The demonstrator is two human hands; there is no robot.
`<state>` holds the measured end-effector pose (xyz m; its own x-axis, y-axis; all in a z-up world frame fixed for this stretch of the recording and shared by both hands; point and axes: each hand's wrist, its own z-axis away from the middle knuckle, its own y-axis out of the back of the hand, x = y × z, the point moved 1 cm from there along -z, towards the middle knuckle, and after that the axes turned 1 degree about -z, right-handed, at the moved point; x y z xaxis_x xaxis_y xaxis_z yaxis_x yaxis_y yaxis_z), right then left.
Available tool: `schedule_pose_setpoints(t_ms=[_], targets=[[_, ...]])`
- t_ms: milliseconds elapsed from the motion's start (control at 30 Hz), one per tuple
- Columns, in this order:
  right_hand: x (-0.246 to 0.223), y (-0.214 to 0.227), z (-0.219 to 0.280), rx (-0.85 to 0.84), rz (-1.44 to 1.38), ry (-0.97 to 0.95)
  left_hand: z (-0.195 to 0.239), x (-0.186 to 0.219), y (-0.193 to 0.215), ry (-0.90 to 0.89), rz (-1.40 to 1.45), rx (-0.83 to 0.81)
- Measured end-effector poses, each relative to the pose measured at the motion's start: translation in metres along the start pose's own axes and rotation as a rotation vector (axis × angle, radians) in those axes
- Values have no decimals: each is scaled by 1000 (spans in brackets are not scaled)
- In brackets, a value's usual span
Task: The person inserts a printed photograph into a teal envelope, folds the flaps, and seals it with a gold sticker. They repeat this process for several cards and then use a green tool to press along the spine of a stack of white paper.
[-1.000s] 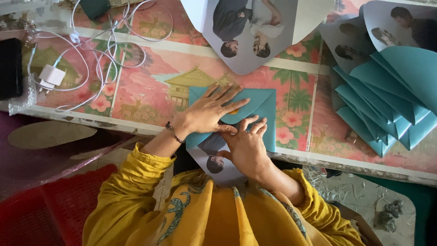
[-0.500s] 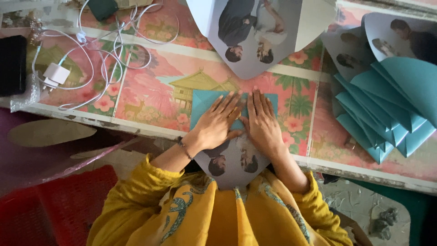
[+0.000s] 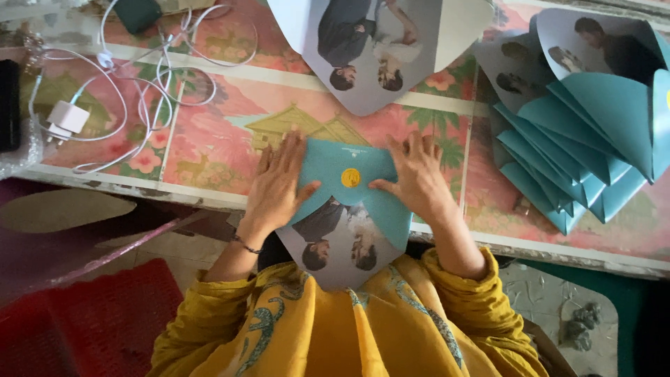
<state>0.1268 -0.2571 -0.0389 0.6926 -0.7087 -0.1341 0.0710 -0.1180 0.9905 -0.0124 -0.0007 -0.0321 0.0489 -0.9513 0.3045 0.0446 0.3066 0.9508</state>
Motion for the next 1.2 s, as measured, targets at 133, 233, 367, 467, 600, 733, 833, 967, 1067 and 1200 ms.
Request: schedule_pose_setpoints(t_ms=[133, 233, 367, 467, 600, 733, 833, 967, 1067, 1200], targets=[[43, 50, 39, -4, -246, 29, 3, -20, -14, -30, 252, 109], [121, 86, 81, 176, -241, -220, -9, -34, -19, -68, 545, 230], [262, 50, 150, 772, -703, -467, -45, -22, -6, -216, 312, 476], [295, 49, 157, 666, -796, -529, -85, 5, 10, -264, 140, 459], [389, 1, 195, 529, -903, -612, -136, 20, -8, -335, -229, 332], [569, -36, 296, -254, -1148, -376, -154, 21, -26, -409, -214, 442], [414, 7, 287, 146, -613, -369, -153, 21, -24, -423, -196, 494], [388, 30, 259, 113, -631, -401, -151, 21, -24, -402, -101, 439], [244, 75, 166, 217, -621, -556, -155, 17, -27, -380, -75, 411], [111, 119, 142, 649, -625, -473, -169, 7, -35, -318, -1, 405]])
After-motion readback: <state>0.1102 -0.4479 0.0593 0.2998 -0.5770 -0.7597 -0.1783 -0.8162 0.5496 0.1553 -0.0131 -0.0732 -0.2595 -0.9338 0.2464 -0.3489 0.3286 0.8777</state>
